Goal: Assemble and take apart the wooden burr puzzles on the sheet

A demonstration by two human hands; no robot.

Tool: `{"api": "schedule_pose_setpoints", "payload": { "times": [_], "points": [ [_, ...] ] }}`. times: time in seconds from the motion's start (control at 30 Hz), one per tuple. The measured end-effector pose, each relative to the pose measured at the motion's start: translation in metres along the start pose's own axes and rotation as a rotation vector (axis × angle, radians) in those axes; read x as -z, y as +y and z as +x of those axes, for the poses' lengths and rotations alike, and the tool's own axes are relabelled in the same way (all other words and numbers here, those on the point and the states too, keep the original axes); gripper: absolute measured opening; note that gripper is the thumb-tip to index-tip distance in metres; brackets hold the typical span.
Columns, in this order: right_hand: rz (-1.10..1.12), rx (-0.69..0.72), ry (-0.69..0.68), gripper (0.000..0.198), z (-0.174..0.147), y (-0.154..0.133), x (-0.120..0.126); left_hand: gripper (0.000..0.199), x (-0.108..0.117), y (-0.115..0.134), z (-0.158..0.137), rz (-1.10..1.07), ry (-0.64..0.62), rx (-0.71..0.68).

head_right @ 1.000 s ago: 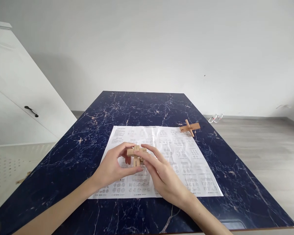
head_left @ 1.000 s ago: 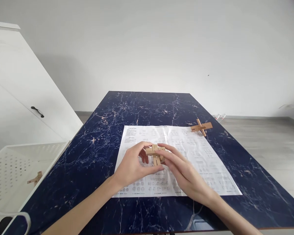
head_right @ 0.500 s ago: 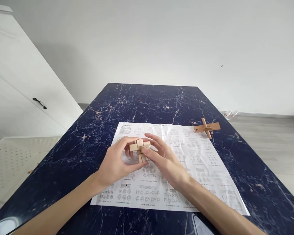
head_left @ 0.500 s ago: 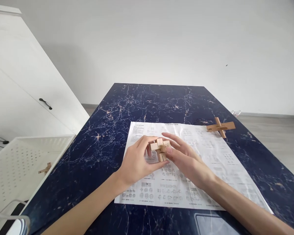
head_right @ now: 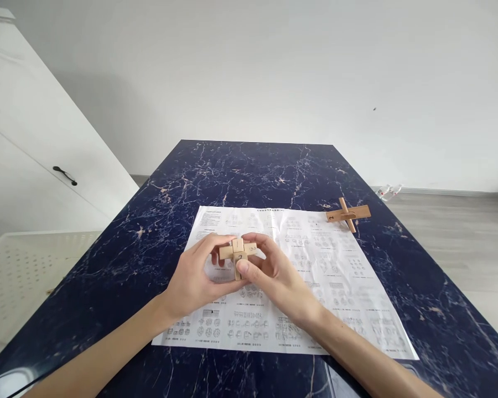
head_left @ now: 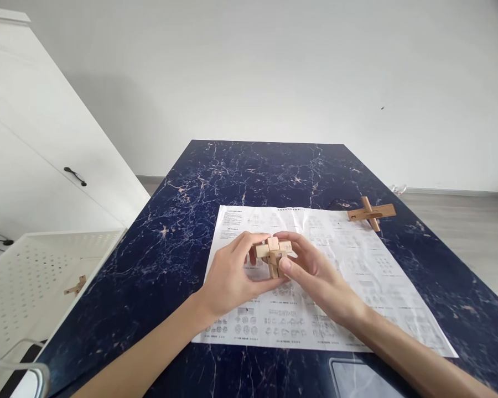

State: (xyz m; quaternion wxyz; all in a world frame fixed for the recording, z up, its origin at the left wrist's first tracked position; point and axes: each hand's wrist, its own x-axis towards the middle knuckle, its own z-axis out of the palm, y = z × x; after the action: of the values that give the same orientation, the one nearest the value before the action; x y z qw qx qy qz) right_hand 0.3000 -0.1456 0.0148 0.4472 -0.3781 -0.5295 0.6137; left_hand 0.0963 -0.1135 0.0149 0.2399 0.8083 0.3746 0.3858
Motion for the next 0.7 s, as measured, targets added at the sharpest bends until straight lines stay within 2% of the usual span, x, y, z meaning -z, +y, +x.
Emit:
{"api": "schedule_pose_setpoints", "payload": {
  "times": [0.17,0.3,0.4,0.57,0.7],
  "points": [
    [-0.299,0.158,0.082,0.029,0.000,0.003,0.004,0.063,0.007,0.004,0.006,-0.184,-0.022,0.125],
    [-0.689,0.412,0.165,0.014,0.003,0.007,0.012,0.065,0.009,0.006,0.006,-0.274,-0.066,0.135],
    [-0.853,0.547,0.150,0.009,0.004,0.004,0.016,0.066,0.009,0.005,0.005,-0.264,-0.061,0.109],
    [-0.912,0.574,0.092,0.009,0.003,-0.001,0.015,0.069,0.011,0.002,0.003,-0.226,-0.073,0.069],
    [-0.833,0.456,0.078,0.020,0.001,-0.003,0.010,0.067,0.011,0.001,0.003,-0.185,-0.045,0.020]
  ]
}}
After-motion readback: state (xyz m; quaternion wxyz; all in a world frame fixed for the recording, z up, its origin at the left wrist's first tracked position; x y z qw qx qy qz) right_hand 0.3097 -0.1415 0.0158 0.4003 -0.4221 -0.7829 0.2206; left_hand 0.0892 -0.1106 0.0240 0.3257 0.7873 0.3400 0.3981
